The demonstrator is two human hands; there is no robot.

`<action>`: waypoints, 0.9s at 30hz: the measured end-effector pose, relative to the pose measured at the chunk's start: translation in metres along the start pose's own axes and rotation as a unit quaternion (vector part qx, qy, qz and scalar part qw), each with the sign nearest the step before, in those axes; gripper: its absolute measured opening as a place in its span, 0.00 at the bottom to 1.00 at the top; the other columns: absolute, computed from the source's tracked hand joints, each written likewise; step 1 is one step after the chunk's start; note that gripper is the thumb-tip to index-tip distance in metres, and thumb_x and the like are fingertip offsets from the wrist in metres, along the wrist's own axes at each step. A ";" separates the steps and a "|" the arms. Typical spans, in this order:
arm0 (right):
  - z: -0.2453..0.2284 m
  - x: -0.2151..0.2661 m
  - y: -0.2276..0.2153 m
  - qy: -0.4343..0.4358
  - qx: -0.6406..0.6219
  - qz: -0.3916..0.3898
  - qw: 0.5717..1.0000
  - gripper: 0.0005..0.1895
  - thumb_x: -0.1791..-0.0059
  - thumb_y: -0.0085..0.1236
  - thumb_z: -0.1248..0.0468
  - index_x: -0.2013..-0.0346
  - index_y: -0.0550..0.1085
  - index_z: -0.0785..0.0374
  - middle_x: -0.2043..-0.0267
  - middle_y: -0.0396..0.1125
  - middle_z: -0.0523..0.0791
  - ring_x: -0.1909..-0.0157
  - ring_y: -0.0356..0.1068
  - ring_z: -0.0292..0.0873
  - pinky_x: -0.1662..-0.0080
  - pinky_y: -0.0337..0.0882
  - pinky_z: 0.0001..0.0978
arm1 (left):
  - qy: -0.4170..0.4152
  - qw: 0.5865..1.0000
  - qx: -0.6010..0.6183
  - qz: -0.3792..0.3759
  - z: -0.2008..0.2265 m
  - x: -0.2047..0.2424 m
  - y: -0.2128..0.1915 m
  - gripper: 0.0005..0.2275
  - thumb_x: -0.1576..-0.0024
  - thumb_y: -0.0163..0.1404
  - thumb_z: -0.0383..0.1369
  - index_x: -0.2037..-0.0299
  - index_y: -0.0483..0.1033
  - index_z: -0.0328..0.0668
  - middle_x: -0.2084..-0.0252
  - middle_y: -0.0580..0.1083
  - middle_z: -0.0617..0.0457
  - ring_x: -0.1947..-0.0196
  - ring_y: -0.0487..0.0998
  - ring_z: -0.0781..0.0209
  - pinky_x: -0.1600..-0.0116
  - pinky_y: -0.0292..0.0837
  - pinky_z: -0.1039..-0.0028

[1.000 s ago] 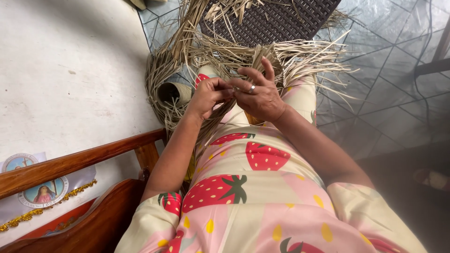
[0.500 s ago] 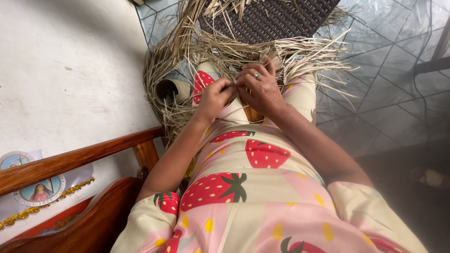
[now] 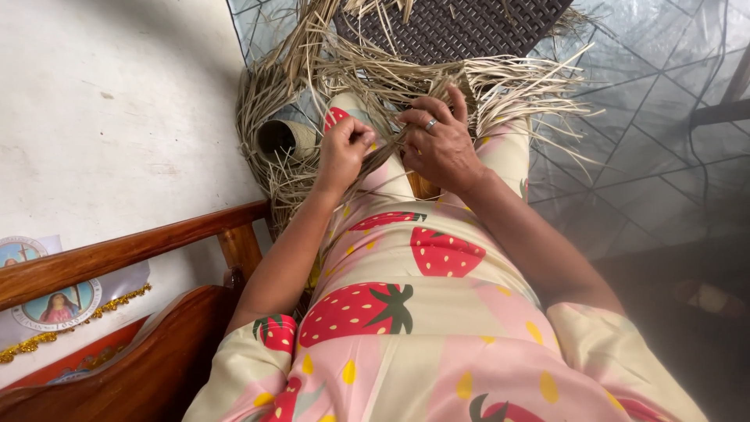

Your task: Expertly weaving dried straw strands to create a circular mat or base for a craft project.

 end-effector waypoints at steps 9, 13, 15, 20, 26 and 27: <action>-0.003 -0.005 -0.027 -0.015 0.032 -0.008 0.999 0.22 0.52 0.69 0.62 0.42 0.82 0.56 0.27 0.63 0.56 0.27 0.59 0.65 0.29 0.38 0.74 | 0.130 0.977 -0.155 0.065 0.082 0.029 -0.052 0.03 0.34 0.53 0.37 0.58 0.79 0.53 0.62 0.74 0.56 0.56 0.78 0.48 0.50 0.71 0.59; -0.014 -0.022 -0.038 -0.016 0.046 -0.100 0.994 0.19 0.44 0.70 0.56 0.37 0.85 0.50 0.23 0.61 0.45 0.19 0.46 0.59 0.23 0.26 0.65 | 0.127 0.986 -0.090 0.053 0.124 0.038 -0.058 0.04 0.44 0.60 0.25 0.61 0.82 0.40 0.60 0.74 0.54 0.57 0.72 0.57 0.48 0.67 0.66; -0.003 -0.019 -0.025 -0.023 0.198 -0.106 0.974 0.08 0.35 0.70 0.50 0.53 0.78 0.41 0.46 0.80 0.25 0.15 0.54 0.43 0.18 0.19 0.61 | 0.161 0.980 -0.080 0.079 0.154 0.043 -0.073 0.04 0.41 0.58 0.21 0.58 0.79 0.34 0.58 0.74 0.51 0.68 0.74 0.58 0.60 0.70 0.69; -0.033 -0.056 -0.049 0.050 0.077 -0.064 0.994 0.10 0.42 0.76 0.63 0.59 0.79 0.58 0.67 0.73 0.42 0.65 0.71 0.43 0.44 0.54 0.43 | 0.115 0.990 -0.084 -0.011 0.169 0.047 -0.104 0.10 0.37 0.55 0.33 0.62 0.77 0.29 0.76 0.71 0.51 0.80 0.65 0.59 0.71 0.63 0.68; -0.086 -0.047 -0.027 0.001 -0.135 -0.211 0.968 0.25 0.47 0.68 0.63 0.40 0.66 0.65 0.60 0.71 0.50 0.73 0.70 0.48 0.72 0.68 0.41 | 0.027 0.954 0.299 -0.008 0.132 0.036 -0.101 0.22 0.33 0.45 0.41 0.35 0.63 0.32 0.59 0.74 0.48 0.62 0.75 0.61 0.54 0.78 0.73; -0.090 -0.040 -0.022 -0.024 -0.180 -0.275 0.944 0.37 0.47 0.68 0.59 0.28 0.61 0.65 0.55 0.71 0.53 0.70 0.71 0.51 0.71 0.70 0.43 | 0.017 0.922 0.382 0.057 0.129 0.036 -0.106 0.15 0.28 0.42 0.25 0.32 0.60 0.36 0.58 0.75 0.47 0.61 0.78 0.58 0.50 0.83 0.69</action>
Point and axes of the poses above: each hand's wrist, its own x-axis away from the middle knuckle, its own y-axis out of the palm, z = x × y, the point moved 2 cm from there along -x, towards the middle knuckle
